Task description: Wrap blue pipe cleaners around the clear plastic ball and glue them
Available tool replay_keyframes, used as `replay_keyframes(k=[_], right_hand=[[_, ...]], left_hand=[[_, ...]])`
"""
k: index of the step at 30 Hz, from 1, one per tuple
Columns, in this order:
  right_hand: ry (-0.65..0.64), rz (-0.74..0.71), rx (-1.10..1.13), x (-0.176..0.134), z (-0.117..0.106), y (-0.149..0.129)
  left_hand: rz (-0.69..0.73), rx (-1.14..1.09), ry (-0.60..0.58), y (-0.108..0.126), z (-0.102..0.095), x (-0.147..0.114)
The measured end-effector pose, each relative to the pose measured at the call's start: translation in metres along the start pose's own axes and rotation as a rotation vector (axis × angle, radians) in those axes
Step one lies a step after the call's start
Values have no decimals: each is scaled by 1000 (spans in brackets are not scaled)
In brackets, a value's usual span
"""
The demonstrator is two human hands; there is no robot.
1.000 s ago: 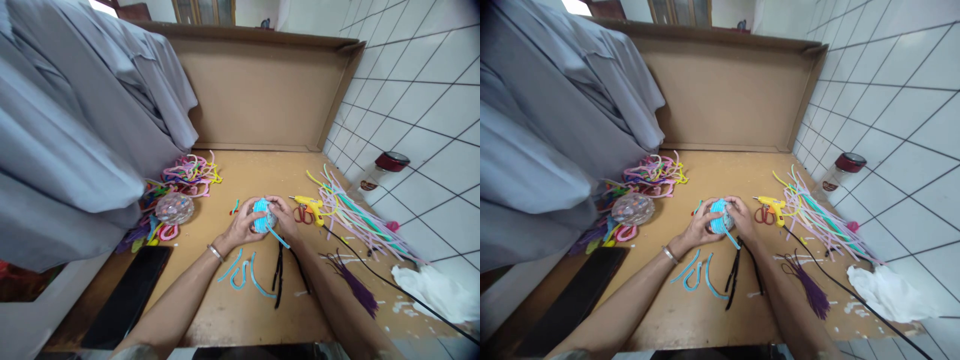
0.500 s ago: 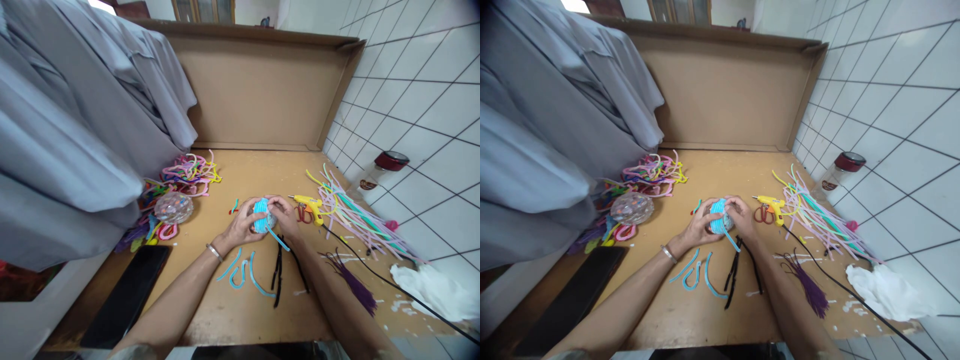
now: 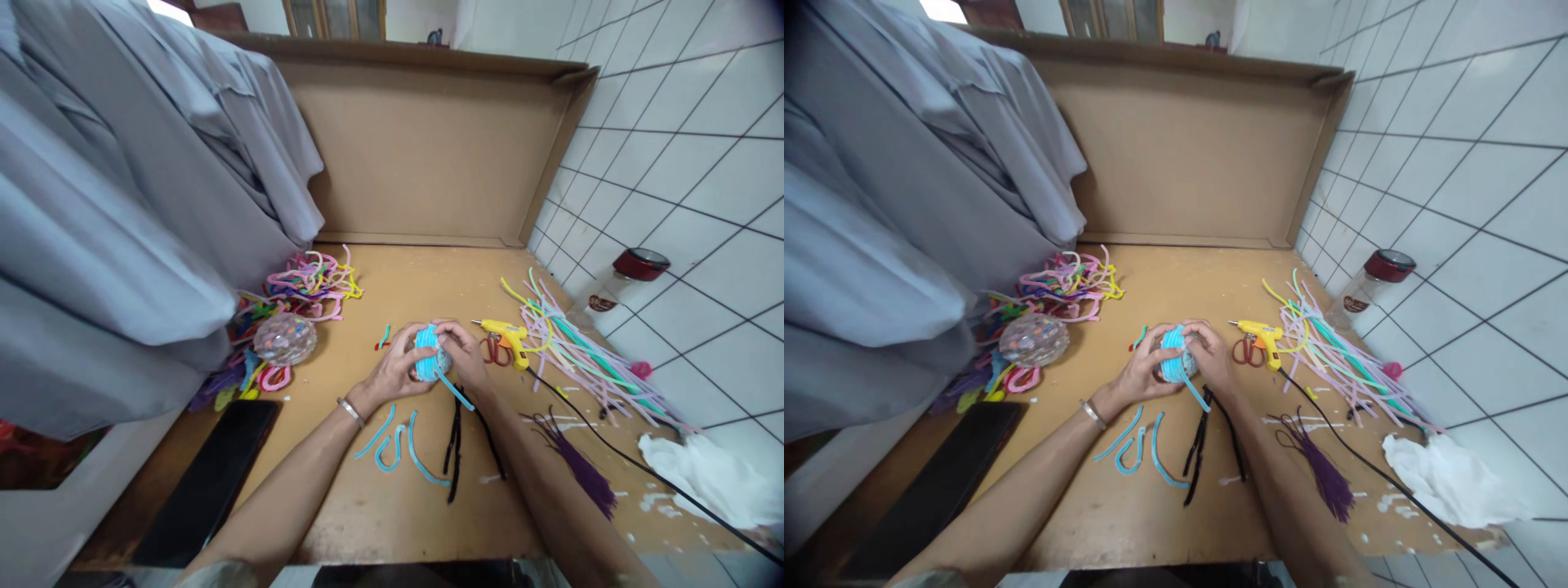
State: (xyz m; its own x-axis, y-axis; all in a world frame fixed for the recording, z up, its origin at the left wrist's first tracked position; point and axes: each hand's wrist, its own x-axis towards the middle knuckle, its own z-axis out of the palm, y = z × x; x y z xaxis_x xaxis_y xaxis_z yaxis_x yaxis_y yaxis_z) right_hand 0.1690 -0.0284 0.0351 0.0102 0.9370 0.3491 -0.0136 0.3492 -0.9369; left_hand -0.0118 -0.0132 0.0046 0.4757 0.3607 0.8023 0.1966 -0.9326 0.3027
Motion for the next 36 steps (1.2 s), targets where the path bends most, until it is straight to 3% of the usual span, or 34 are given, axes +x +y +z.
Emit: replay_keyframes(k=[8, 14, 36], right_hand=[[-15, 16, -14, -1, 0, 4], [-60, -60, -98, 1, -1, 2], [-87, -133, -126, 1, -4, 4]], left_hand=[[7, 5, 3, -3, 2, -1], [3, 6, -2, -3, 2, -2], [-24, -16, 10, 0, 1, 0]])
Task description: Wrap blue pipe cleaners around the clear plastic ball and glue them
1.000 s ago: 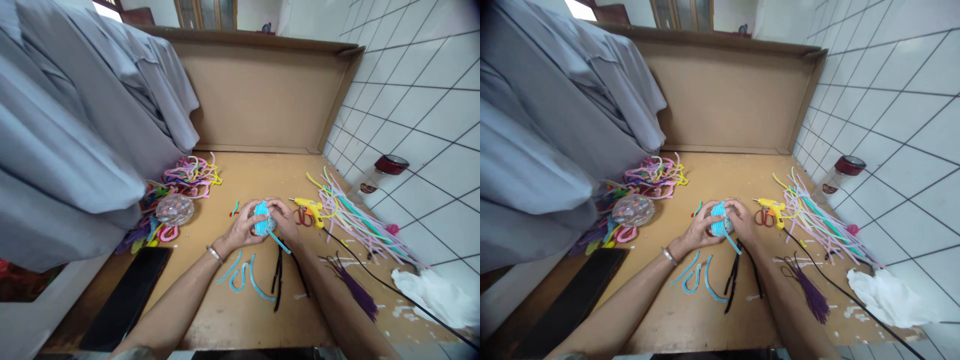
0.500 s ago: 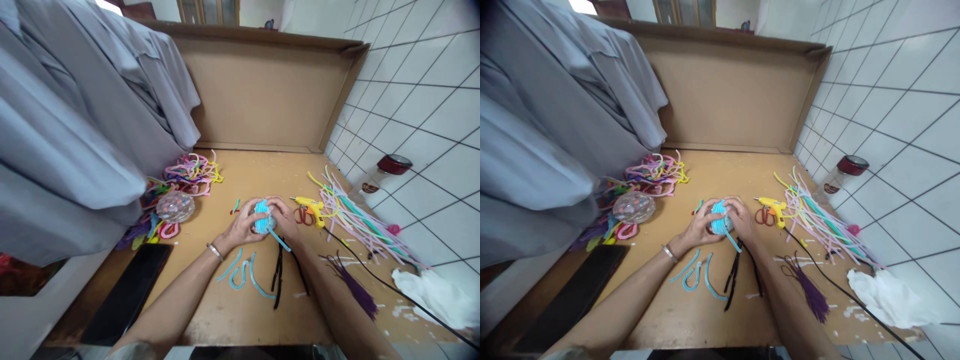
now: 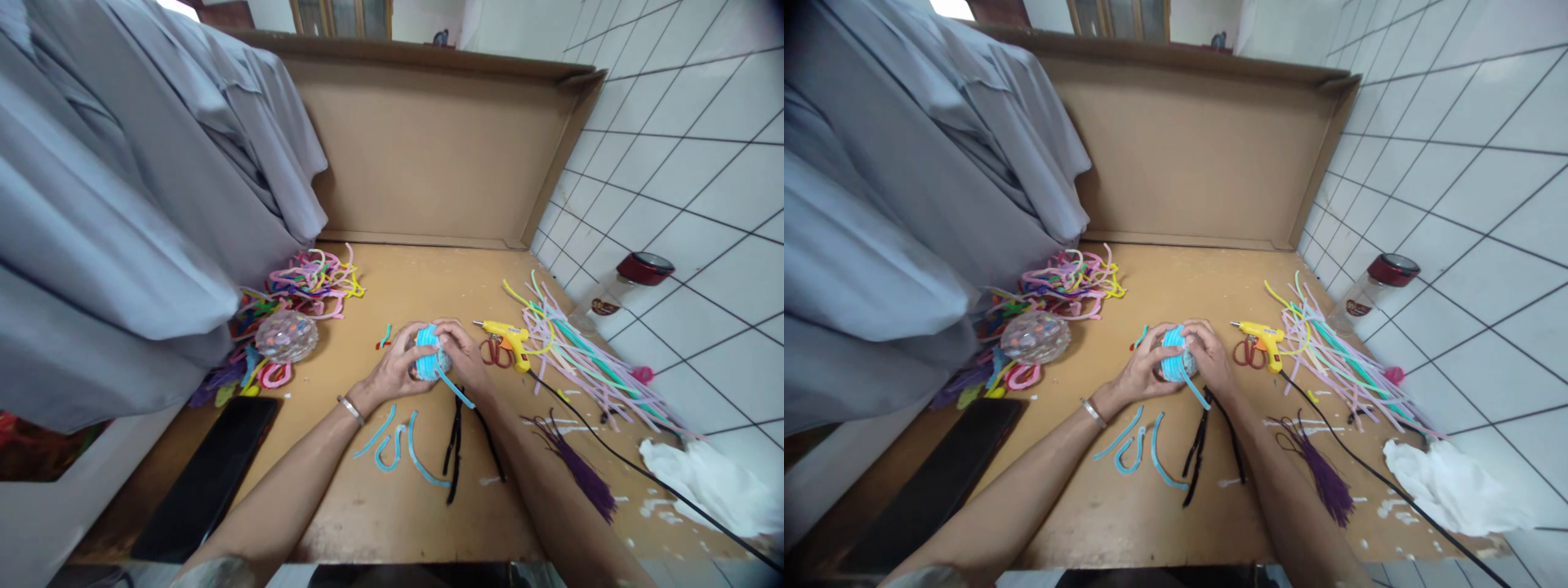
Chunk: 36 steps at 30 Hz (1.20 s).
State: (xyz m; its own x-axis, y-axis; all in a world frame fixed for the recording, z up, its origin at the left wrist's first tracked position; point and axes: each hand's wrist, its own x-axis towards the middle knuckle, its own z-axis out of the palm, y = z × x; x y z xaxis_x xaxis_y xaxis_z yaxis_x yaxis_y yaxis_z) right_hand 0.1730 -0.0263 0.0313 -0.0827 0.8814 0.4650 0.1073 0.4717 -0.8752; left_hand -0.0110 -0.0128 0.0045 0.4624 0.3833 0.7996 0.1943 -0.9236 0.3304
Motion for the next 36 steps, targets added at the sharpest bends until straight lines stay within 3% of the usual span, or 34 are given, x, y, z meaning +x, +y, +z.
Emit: replay_keyframes(k=[29, 36], right_hand=[[-17, 73, 78, -1, -2, -8], [47, 140, 71, -2, 1, 8]], left_hand=[[-8, 0, 0, -2, 0, -3], [8, -10, 12, 0, 2, -2]])
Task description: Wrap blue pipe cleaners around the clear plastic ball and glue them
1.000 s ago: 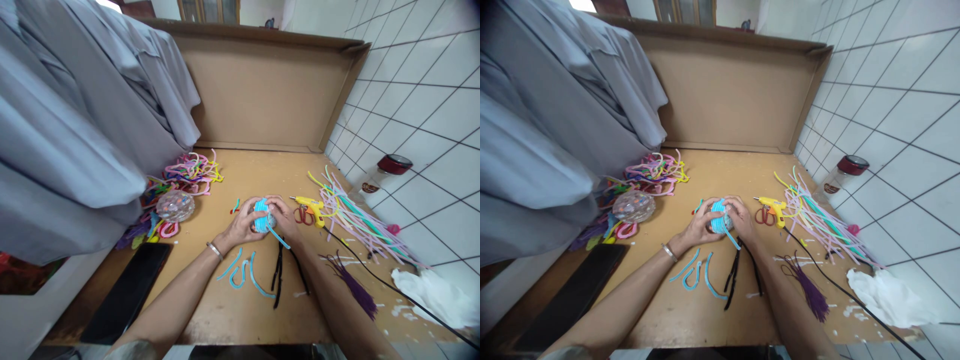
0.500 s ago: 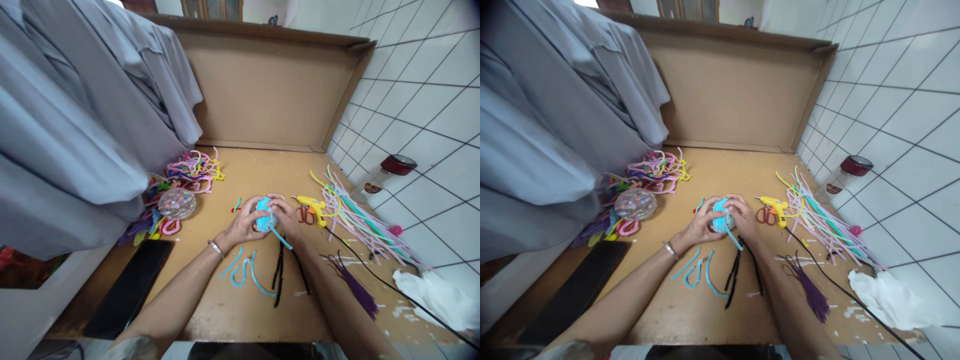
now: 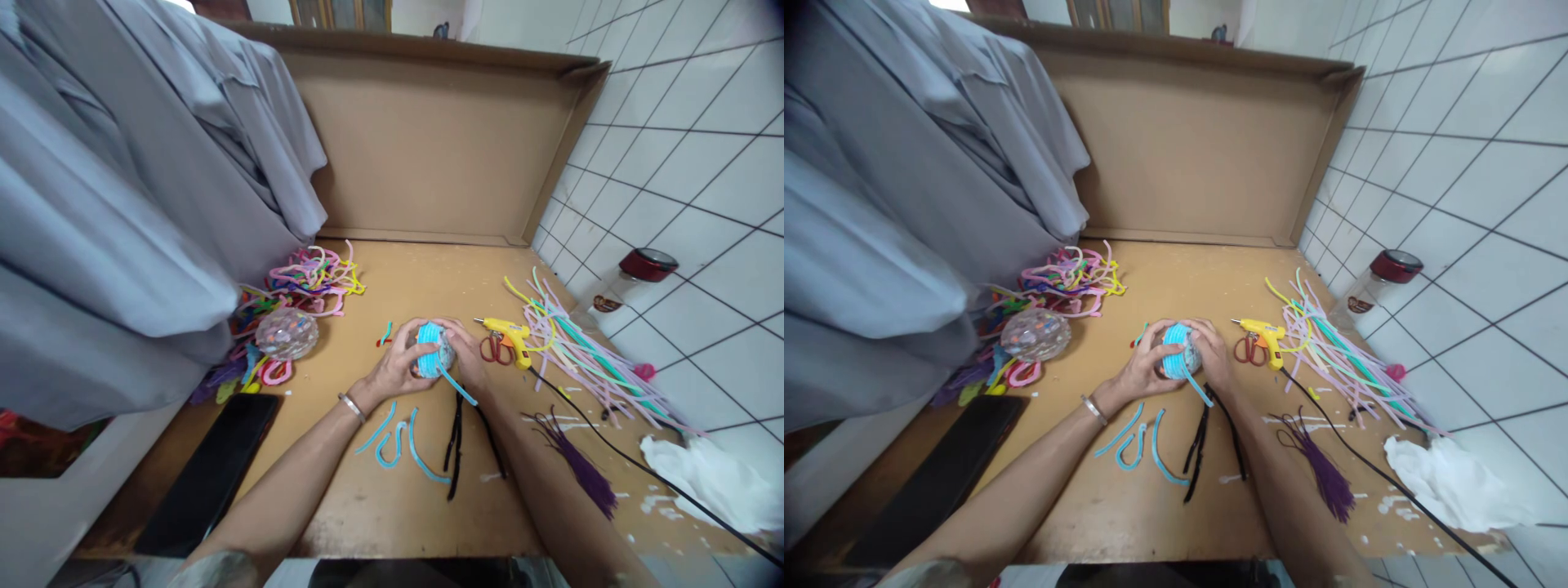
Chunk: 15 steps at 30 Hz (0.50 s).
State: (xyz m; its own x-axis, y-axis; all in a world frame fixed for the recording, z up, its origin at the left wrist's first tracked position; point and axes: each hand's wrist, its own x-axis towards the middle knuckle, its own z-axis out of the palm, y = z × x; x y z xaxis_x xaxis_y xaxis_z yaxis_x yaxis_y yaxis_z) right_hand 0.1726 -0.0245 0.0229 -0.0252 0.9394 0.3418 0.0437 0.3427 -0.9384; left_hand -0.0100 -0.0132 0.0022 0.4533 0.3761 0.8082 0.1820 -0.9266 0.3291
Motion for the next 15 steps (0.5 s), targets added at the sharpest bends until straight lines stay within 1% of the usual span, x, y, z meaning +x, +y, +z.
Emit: replay_keyframes(k=[3, 5, 7, 12, 15], right_hand=[[21, 105, -16, -1, 1, 8], [5, 128, -40, -2, 1, 8], [-10, 90, -88, -3, 1, 5], [-70, -110, -198, -3, 1, -8], [-74, -137, -203, -5, 4, -14]], left_hand=[[13, 1, -7, 1, 0, 1], [11, 17, -8, 2, 0, 2], [18, 29, -9, 2, -1, 3], [8, 8, 6, 1, -2, 2], [-21, 5, 6, -1, -1, 0]])
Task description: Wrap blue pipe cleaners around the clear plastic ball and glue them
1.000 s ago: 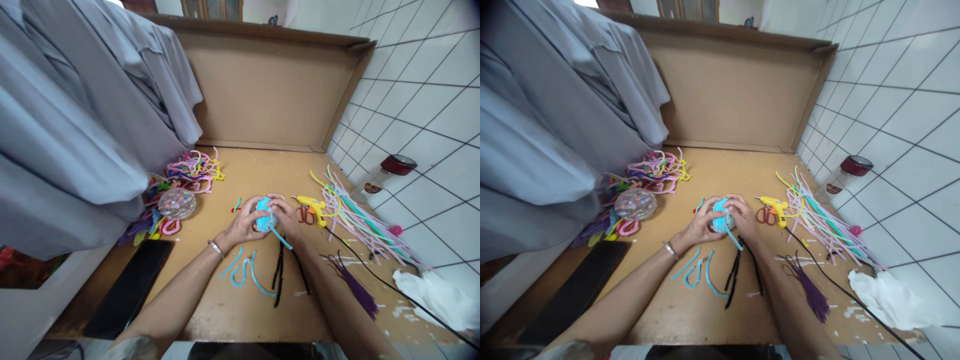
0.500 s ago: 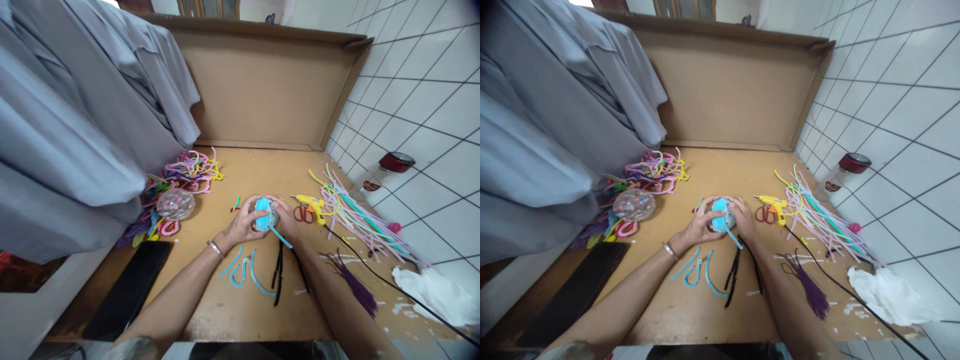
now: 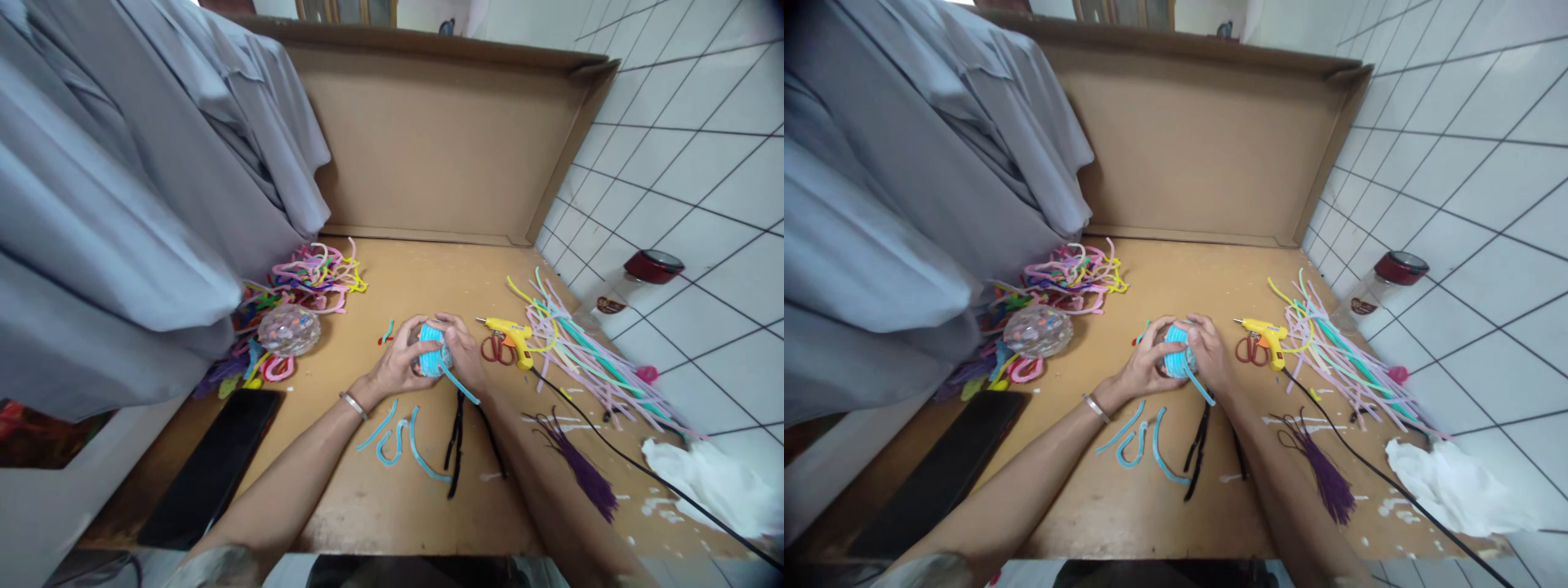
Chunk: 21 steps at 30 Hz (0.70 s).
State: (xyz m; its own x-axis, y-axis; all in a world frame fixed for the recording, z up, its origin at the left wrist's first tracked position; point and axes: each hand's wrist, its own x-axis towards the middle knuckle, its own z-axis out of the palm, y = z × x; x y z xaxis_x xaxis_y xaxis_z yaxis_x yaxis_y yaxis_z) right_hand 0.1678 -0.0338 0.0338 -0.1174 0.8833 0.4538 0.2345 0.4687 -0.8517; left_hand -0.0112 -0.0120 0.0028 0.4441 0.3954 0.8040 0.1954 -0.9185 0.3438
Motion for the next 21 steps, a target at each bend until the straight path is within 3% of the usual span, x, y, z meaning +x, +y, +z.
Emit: replay_keyframes(k=[7, 21], right_hand=[[-61, -27, 73, -3, 5, -4], [19, 23, 74, -3, 8, 1]], left_hand=[[-95, 22, 0, -4, -2, 0], [-197, -27, 41, 1, -2, 2]])
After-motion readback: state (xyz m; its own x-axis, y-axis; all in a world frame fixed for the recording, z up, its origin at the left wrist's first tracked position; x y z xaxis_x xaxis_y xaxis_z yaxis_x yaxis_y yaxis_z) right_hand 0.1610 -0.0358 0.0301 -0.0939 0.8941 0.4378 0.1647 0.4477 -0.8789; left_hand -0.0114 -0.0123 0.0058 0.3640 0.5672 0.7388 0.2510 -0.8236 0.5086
